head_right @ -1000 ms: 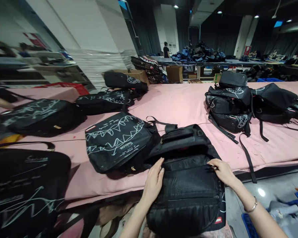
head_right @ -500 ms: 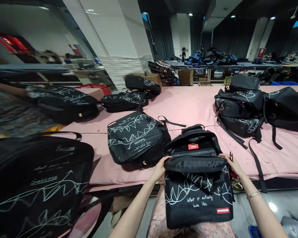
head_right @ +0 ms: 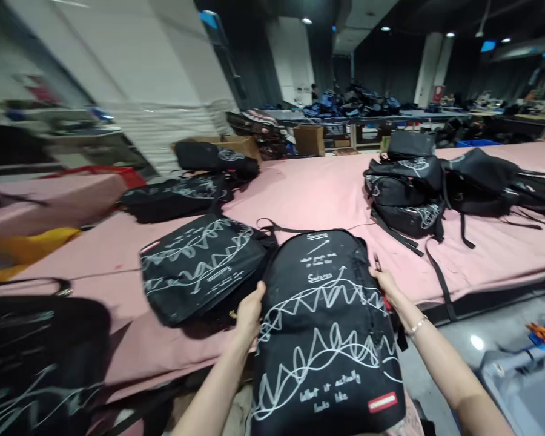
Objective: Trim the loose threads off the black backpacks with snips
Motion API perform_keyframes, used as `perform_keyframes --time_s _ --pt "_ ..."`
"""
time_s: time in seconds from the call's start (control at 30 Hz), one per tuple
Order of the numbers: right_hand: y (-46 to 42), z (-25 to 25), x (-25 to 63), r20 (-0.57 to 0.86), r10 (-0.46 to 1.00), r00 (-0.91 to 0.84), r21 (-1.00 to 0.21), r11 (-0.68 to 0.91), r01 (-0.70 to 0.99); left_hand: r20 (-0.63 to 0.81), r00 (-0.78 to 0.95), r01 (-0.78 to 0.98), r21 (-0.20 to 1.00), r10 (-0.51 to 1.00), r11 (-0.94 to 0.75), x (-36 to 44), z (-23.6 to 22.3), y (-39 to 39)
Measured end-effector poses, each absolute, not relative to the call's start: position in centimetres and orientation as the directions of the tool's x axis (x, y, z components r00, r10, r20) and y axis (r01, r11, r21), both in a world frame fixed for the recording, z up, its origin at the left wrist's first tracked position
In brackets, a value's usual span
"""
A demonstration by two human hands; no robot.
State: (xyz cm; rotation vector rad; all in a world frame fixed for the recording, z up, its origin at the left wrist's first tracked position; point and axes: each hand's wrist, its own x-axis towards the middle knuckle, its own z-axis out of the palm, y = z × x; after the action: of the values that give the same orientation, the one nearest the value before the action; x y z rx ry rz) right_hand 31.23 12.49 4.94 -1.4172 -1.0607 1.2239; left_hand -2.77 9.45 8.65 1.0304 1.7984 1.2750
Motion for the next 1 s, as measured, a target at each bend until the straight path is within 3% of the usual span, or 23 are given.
perform_keyframes --time_s 0.17,0.27,0.43,0.57,0.67,0.83,1.0 --pt "12.5 3.4 30.6 -0.218 0.957 0.193 -0.971 -0.193 -0.141 -0.057 -0.449 0.560 0.760 0.892 0.330 -4.6 10.3 10.9" --pt "11.8 2.1 31.9 -0.182 0.932 0.312 -0.970 -0.119 -0.210 0.060 -0.388 0.739 0.617 0.920 0.272 -3.5 11.3 11.6" --pt "10.4 0.1 34.5 -0.185 0.937 0.297 -0.972 -0.129 -0.198 0.232 0.011 0.876 0.467 0.973 -0.121 3.8 12.9 12.9" --pt "9.6 -0.7 34.4 -0.189 0.966 0.174 -0.967 -0.153 -0.204 0.183 0.481 0.775 0.368 0.857 -0.514 13.0 12.8 13.9" --pt "9.3 -0.7 33.5 -0.168 0.969 0.179 -0.961 -0.120 -0.251 0.104 0.680 0.682 0.273 0.726 -0.678 18.7 11.8 14.2" --pt "9.4 -1.1 32.2 -0.190 0.952 0.238 -0.924 -0.091 -0.372 -0.004 0.674 0.734 0.119 0.739 -0.669 22.7 9.8 14.2" --pt "9.8 -1.5 31.2 -0.226 0.948 0.223 -0.909 -0.123 -0.398 -0.010 0.566 0.821 0.104 0.825 -0.562 23.2 9.6 14.5"
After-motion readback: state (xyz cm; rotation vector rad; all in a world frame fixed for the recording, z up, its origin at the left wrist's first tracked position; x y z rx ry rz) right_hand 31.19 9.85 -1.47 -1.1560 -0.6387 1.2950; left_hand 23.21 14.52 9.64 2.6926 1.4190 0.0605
